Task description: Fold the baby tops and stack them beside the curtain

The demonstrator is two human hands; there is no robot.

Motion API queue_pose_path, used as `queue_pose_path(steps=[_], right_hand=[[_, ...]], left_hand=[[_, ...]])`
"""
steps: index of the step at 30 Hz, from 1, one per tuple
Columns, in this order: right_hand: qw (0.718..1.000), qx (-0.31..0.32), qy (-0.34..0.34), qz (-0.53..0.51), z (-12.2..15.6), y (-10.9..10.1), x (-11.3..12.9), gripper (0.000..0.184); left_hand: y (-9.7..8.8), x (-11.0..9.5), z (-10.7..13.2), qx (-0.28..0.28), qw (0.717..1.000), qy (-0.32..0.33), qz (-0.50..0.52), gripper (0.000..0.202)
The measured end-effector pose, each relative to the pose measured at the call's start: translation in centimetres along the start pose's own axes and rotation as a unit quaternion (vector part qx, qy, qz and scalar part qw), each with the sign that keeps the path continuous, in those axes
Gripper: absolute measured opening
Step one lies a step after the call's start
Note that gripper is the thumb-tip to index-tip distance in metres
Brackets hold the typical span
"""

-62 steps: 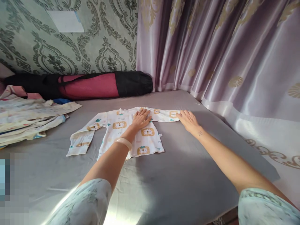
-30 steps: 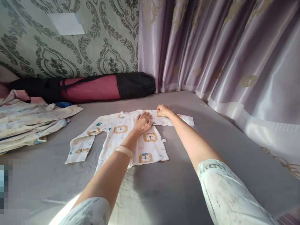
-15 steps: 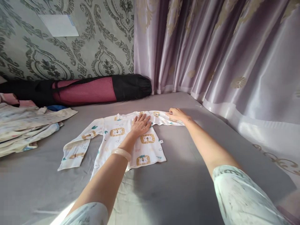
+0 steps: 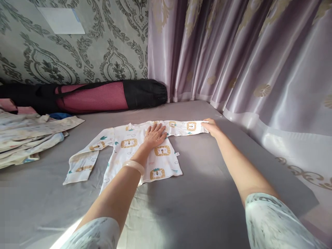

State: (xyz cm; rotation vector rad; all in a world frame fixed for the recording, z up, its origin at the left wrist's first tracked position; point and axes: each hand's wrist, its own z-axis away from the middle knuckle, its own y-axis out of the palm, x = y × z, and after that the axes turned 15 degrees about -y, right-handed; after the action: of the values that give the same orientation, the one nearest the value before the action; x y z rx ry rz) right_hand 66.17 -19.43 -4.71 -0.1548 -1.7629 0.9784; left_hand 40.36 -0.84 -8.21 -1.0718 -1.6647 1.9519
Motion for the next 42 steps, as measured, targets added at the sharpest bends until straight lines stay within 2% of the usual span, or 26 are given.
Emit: queue_pose_path(steps=[3, 7, 11, 14, 16, 18, 21, 22, 25, 27, 30, 38, 42], right_hand=[[0.989, -0.022, -0.060, 0.133, 0.3, 0.8, 0.2, 0.028], [0.958, 0.018, -0.127, 0.257, 1.0, 0.9, -0.2, 0.036], [0.941, 0.047, -0.115, 0.314, 1.4, 1.0, 0.0, 0.036], [0.923, 0.013, -0.098, 0.371, 1.5, 1.5, 1.1, 0.035], [0.908, -0.004, -0.129, 0.398, 1.9, 2.5, 2.5, 0.035], [0.904, 0.021, -0.199, 0.378, 2.7, 4.2, 4.4, 0.039], [0.891, 0.139, -0.334, 0.275, 4.6, 8.1, 7.7, 0.050], [0.885, 0.177, -0.358, 0.239, 5.3, 9.4, 8.6, 0.054], [0.875, 0.255, -0.372, 0.177, 6.6, 12.3, 10.3, 0.064], [0.878, 0.272, -0.356, 0.171, 6.8, 12.8, 10.1, 0.068], [0.882, 0.260, -0.333, 0.209, 6.1, 11.8, 8.4, 0.067], [0.894, 0.208, -0.235, 0.321, 3.0, 5.3, 1.9, 0.061], [0.899, 0.200, -0.196, 0.337, 2.3, 3.5, 0.6, 0.059]], left_hand=[[-0.2, -0.1, 0.1, 0.009, 1.000, -0.002, 0.000, 0.055], [-0.4, -0.3, 0.2, 0.011, 1.000, -0.002, -0.005, 0.055], [-0.5, -0.4, 0.2, 0.015, 1.000, -0.006, -0.006, 0.056], [-0.6, -0.4, 0.3, 0.017, 1.000, -0.007, -0.012, 0.057], [-0.7, -0.4, 0.3, 0.022, 1.000, -0.011, -0.018, 0.058], [-0.8, -0.4, 0.3, 0.027, 0.999, -0.012, -0.022, 0.059], [-0.6, -0.3, 0.2, 0.029, 0.999, -0.011, -0.027, 0.062], [-0.6, -0.3, 0.2, 0.029, 0.999, -0.011, -0.029, 0.062], [-0.3, -0.2, 0.1, 0.028, 0.999, -0.013, -0.043, 0.062], [-0.3, -0.2, 0.0, 0.030, 0.998, -0.012, -0.051, 0.062], [-0.4, -0.2, 0.0, 0.038, 0.998, -0.011, -0.054, 0.062], [-0.2, -0.1, -0.1, 0.034, 0.998, -0.008, -0.055, 0.060], [-0.1, -0.3, -0.1, 0.033, 0.998, -0.004, -0.052, 0.058]])
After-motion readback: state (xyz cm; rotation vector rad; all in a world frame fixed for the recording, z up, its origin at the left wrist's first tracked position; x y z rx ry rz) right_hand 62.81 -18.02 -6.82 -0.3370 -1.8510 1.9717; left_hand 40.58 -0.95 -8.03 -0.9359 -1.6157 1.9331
